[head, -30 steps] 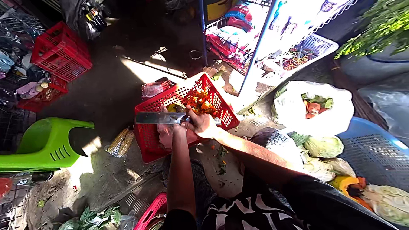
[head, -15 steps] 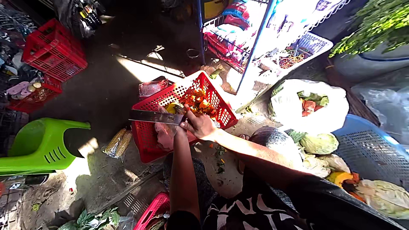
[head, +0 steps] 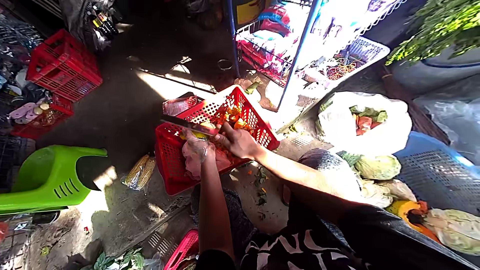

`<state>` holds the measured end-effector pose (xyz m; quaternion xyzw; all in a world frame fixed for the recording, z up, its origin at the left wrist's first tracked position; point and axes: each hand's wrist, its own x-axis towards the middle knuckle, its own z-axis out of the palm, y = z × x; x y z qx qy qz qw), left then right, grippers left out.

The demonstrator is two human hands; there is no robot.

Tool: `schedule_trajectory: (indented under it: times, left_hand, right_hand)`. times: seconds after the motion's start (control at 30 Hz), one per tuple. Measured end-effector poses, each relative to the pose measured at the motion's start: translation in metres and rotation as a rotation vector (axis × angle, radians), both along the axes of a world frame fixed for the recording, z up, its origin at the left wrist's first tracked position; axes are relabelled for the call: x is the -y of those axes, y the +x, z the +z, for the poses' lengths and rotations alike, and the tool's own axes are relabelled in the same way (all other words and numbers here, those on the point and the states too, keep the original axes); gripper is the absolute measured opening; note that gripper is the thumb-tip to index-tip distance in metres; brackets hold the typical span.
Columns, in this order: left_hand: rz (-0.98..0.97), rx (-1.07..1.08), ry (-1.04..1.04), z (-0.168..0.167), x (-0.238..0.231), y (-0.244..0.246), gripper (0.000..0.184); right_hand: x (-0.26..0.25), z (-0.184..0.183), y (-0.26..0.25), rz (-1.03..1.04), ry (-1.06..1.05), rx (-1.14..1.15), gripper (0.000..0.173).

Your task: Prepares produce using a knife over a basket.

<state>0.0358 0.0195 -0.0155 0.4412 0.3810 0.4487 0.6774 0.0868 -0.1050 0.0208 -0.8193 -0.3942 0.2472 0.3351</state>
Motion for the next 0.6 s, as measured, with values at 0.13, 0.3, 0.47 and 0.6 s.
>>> schedule_trajectory:
  times: [0.13, 0.3, 0.47, 0.6]
  left_hand:
    - [-0.011, 0.025, 0.004, -0.003, 0.005, -0.001, 0.042]
    - [0.041, 0.171, -0.18, 0.015, -0.001, -0.002, 0.052]
    - [-0.132, 0.257, -0.094, 0.009, 0.016, -0.019, 0.029]
    - [0.008, 0.153, -0.231, 0.006, 0.015, -0.013, 0.033]
  right_hand:
    - [-0.006, -0.02, 0.008, -0.001, -0.087, -0.022, 0.057]
    - [-0.002, -0.019, 0.012, -0.089, -0.063, -0.043, 0.053]
    - [-0.004, -0.03, -0.026, 0.049, 0.229, 0.268, 0.06]
    - [-0.008, -0.04, -0.016, 0.1, 0.128, 0.226, 0.056]
